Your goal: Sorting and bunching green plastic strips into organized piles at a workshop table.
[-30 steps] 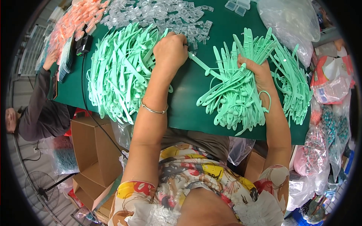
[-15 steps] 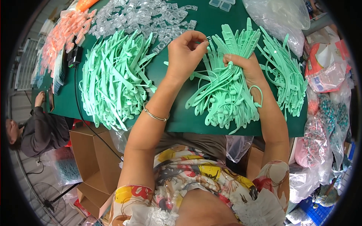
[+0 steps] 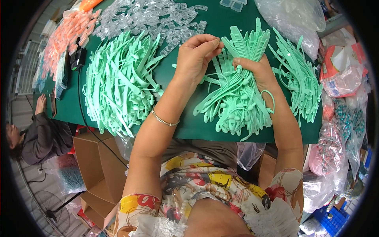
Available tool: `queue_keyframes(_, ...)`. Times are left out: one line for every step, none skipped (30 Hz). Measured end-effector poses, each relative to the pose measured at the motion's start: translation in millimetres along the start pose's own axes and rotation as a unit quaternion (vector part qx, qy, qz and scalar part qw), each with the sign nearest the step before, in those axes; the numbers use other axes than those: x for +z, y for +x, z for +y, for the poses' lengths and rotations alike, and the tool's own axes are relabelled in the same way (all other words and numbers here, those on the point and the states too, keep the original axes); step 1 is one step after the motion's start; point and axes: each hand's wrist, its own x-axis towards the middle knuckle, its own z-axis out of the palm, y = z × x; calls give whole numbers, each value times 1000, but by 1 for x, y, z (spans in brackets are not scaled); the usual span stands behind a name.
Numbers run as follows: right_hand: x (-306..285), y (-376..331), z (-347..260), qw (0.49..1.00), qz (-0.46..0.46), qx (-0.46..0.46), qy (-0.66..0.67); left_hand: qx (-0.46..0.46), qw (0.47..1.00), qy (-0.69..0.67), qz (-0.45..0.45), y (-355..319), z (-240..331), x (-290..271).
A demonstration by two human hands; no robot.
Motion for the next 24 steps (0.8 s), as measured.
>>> queue_keyframes(2, -1, -1, 1000, 0, 0, 0, -13, 1000, -8, 8, 0, 0, 0)
queue_keyframes(3, -1, -2, 1000, 1, 0, 0, -12, 1000, -8, 9, 1, -1, -2)
queue_keyframes(2, -1, -2, 1000, 0, 0, 0, -14, 1000, 24, 11, 2, 0, -6)
queue_keyframes(-1, 0, 0, 1000, 3, 4, 11, -16, 998, 56, 13, 4, 1, -9)
queue_keyframes(-3, 1, 1, 1000, 6, 7, 23, -15, 998, 56, 13, 6, 2, -11)
queue_keyframes(-5, 2, 3, 1000, 6, 7, 23, 37, 987, 152, 23, 7, 4, -13)
queue_keyframes(-8, 3, 5, 999, 12, 5, 34, 88, 965, 246, 33, 9, 5, -15)
queue_keyframes(-9, 3, 5, 999, 17, 4, 45, 89, 965, 245, 33, 12, 5, -18)
queue_keyframes(-7, 2, 4, 999, 15, 3, 44, 123, 940, 316, 34, 14, 6, -21)
queue_keyframes(-4, 1, 3, 998, 24, 3, 60, 157, 909, 384, 36, 16, 6, -22)
queue_keyframes(-3, 0, 2, 997, 33, 3, 75, 159, 909, 382, 37, 20, 6, -22)
queue_keyframes(-6, 1, 3, 997, 32, 2, 72, 167, 872, 460, 3, 22, 8, -18)
queue_keyframes(-10, 2, 6, 997, 30, -3, 74, 174, 827, 534, -31, 26, 9, -14)
queue_keyframes(-13, 3, 8, 997, 29, -8, 76, 176, 828, 531, -29, 30, 8, -9)
queue_keyframes(-12, 3, 8, 997, 38, -16, 70, 182, 787, 588, -43, 36, 8, -5)
queue_keyframes(-12, 1, 7, 997, 36, -17, 66, 187, 741, 642, -57, 43, 6, 0)
queue_keyframes(-12, 0, 6, 995, 39, -19, 86, 182, 735, 651, -54, 50, 3, 4)
queue_keyframes(-13, 1, 6, 993, 41, -19, 106, 183, 737, 649, -52, 55, 0, 7)
queue_keyframes(-17, 3, 11, 995, 23, -21, 94, 180, 721, 668, -44, 61, -3, 10)
queue_keyframes(-19, 4, 11, 995, 23, -20, 90, 176, 705, 686, -37, 67, -7, 13)
queue_keyframes(-19, 3, 11, 993, 28, -4, 113, 173, 699, 693, -30, 73, -11, 16)
queue_keyframes(-20, 2, 12, 990, 34, 13, 135, 172, 703, 690, -28, 78, -17, 18)
queue_keyframes(-21, 3, 12, 992, 12, 9, 124, 194, 686, 701, -40, 84, -22, 20)
queue_keyframes(-22, 4, 13, 993, 13, 11, 120, 217, 667, 711, -52, 91, -26, 21)
